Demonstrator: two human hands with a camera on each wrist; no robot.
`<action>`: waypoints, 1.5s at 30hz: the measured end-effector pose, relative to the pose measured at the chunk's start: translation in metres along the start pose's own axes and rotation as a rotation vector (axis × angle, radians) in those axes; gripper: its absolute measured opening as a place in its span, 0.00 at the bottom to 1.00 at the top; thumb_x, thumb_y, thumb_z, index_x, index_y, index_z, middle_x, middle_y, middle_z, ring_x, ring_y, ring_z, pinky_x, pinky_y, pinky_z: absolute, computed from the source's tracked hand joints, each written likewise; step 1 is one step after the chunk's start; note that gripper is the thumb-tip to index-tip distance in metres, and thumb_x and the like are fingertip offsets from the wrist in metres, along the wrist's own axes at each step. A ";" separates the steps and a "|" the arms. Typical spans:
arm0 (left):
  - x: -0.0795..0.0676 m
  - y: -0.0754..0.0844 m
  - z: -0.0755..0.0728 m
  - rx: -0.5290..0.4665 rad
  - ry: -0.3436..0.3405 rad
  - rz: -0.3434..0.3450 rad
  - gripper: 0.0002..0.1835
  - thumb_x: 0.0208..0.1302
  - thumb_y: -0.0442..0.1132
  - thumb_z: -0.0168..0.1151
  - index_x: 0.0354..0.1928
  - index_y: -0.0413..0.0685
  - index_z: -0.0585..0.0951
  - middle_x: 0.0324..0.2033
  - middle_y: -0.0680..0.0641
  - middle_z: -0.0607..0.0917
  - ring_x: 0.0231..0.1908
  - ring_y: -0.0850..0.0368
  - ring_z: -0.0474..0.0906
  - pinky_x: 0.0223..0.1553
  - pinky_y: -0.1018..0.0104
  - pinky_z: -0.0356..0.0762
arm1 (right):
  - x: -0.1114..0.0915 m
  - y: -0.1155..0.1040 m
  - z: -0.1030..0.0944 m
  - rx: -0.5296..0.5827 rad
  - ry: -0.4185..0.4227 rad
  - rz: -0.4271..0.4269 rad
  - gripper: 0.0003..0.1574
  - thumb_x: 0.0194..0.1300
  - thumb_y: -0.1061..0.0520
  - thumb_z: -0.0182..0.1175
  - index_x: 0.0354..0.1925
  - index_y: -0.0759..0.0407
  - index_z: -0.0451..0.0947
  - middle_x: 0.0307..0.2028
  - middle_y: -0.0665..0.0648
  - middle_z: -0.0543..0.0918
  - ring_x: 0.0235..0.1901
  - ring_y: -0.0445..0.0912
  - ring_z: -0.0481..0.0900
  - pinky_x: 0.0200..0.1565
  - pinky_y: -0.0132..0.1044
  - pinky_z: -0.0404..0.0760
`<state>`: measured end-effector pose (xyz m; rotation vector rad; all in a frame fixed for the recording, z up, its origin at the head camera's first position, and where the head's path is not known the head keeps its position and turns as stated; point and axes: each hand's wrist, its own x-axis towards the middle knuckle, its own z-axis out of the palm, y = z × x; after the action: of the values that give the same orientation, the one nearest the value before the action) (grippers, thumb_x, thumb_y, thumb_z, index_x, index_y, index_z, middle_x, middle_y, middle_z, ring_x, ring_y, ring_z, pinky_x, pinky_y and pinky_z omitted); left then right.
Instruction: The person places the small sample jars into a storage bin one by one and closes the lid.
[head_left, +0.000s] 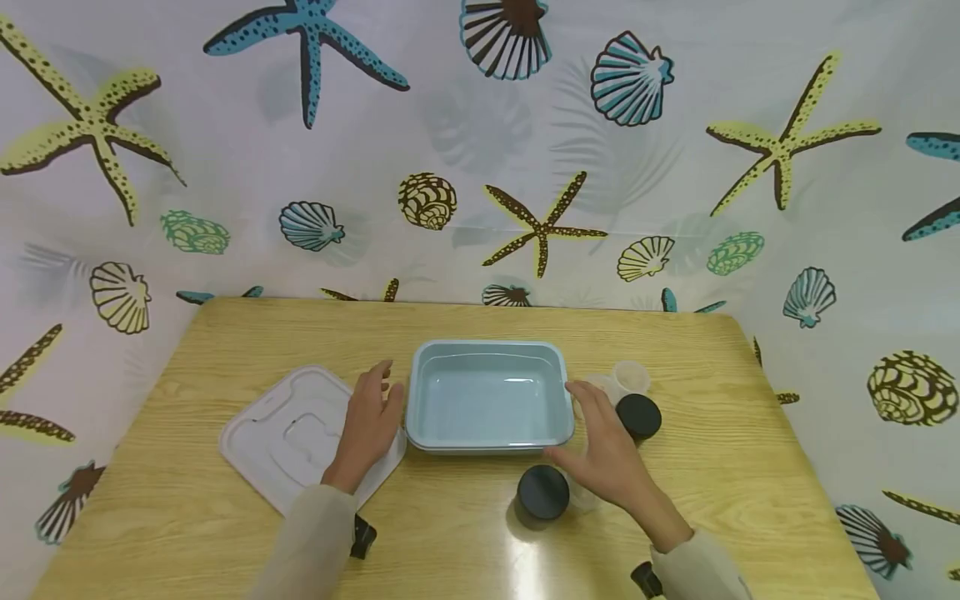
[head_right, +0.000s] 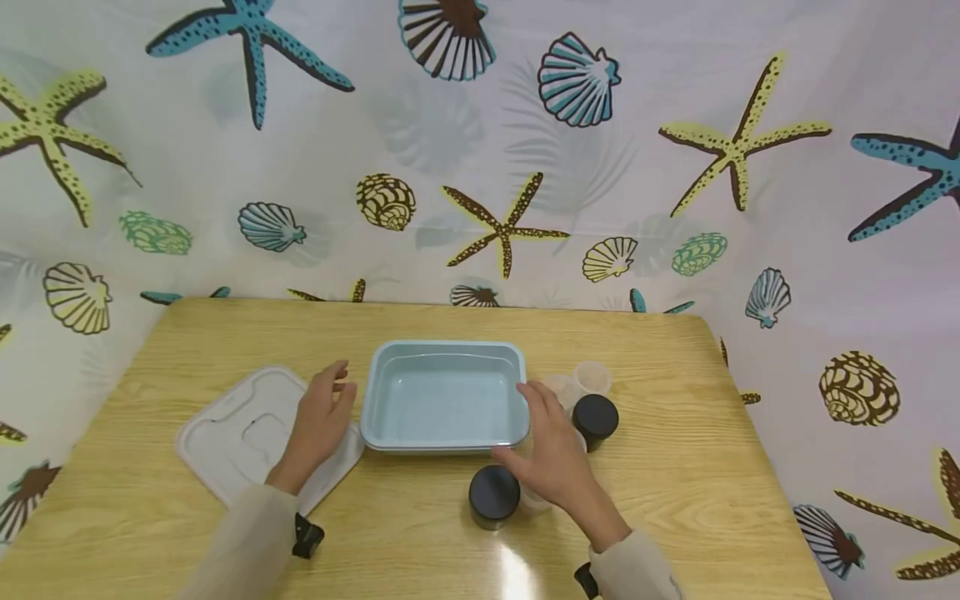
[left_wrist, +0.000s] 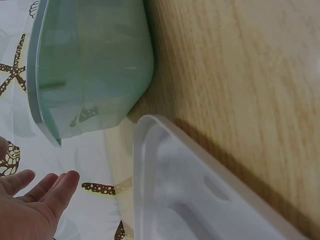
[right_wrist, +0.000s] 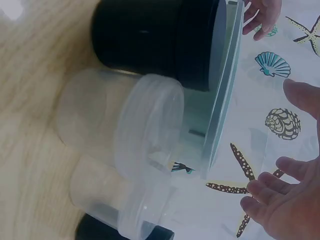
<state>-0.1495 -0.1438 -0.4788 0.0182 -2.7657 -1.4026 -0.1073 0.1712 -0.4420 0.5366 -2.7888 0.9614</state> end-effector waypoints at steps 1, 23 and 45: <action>-0.001 -0.001 0.001 0.000 0.004 -0.004 0.26 0.75 0.43 0.40 0.69 0.37 0.59 0.61 0.32 0.67 0.59 0.38 0.67 0.57 0.45 0.69 | -0.002 -0.001 0.001 0.012 -0.004 0.001 0.51 0.49 0.52 0.73 0.65 0.64 0.61 0.64 0.65 0.65 0.63 0.60 0.66 0.59 0.54 0.71; -0.014 -0.014 0.018 -0.156 0.073 -0.117 0.24 0.72 0.39 0.47 0.66 0.37 0.64 0.57 0.33 0.73 0.56 0.39 0.74 0.55 0.49 0.73 | -0.033 -0.010 0.024 0.066 -0.019 -0.027 0.52 0.39 0.53 0.78 0.61 0.63 0.66 0.59 0.62 0.69 0.60 0.56 0.70 0.57 0.51 0.73; -0.014 -0.008 0.021 -0.285 0.056 -0.235 0.22 0.70 0.37 0.48 0.62 0.37 0.70 0.50 0.34 0.77 0.45 0.46 0.78 0.35 0.71 0.76 | -0.043 -0.015 0.042 0.085 -0.045 0.028 0.48 0.32 0.63 0.79 0.55 0.64 0.71 0.55 0.60 0.72 0.56 0.55 0.74 0.56 0.51 0.74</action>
<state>-0.1363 -0.1314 -0.4979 0.3774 -2.5591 -1.8073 -0.0629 0.1463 -0.4773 0.5388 -2.8123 1.0916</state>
